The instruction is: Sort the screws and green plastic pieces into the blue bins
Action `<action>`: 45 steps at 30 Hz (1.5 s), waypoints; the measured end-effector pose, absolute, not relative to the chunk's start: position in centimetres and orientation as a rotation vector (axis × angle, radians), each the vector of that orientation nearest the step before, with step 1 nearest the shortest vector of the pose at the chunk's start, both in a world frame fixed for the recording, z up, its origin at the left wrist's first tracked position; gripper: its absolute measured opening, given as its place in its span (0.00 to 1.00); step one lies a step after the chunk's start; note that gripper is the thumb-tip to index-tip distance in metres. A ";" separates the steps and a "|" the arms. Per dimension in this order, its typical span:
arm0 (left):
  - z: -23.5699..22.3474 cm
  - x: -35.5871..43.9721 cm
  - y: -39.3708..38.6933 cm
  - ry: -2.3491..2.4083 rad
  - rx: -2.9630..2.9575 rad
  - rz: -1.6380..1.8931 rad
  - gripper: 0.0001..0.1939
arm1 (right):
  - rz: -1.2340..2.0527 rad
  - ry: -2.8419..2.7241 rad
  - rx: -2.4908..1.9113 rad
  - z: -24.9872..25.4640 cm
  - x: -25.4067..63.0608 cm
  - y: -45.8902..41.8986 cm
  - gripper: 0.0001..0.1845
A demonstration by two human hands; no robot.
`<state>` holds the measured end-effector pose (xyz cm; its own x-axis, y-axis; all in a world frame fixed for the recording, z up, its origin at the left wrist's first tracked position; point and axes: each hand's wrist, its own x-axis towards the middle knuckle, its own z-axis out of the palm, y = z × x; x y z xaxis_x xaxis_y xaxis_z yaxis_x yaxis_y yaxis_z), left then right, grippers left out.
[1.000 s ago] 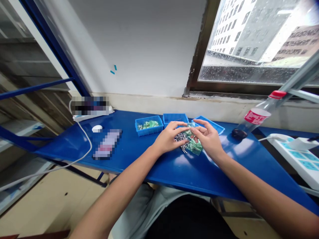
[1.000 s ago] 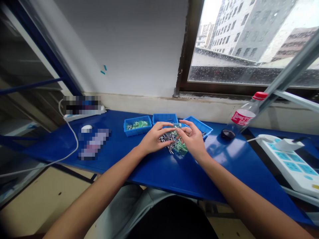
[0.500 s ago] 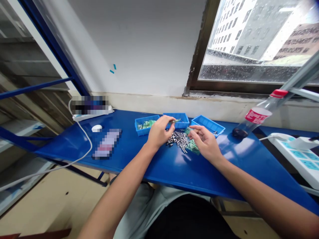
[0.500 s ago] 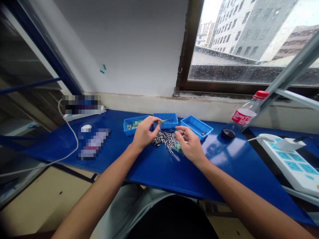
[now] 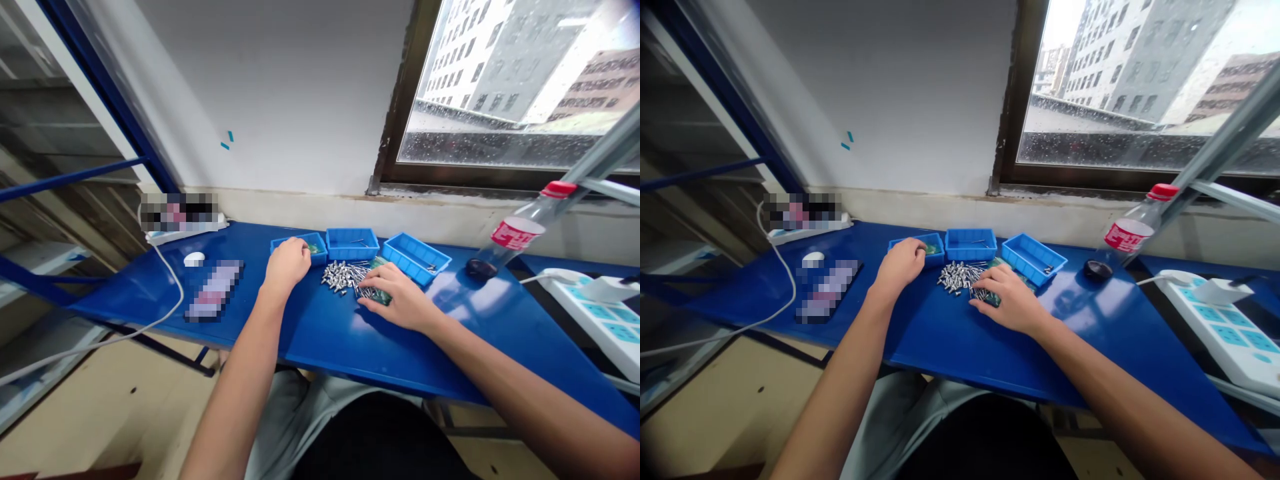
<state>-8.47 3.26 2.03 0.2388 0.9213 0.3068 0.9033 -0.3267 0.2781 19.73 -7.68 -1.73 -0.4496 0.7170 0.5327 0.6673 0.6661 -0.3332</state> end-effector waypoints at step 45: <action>0.5 -1.3 0.0 0.644 2.585 1.038 0.10 | 0.749 -1.311 -1.136 -2.1 19.4 -6.7 0.23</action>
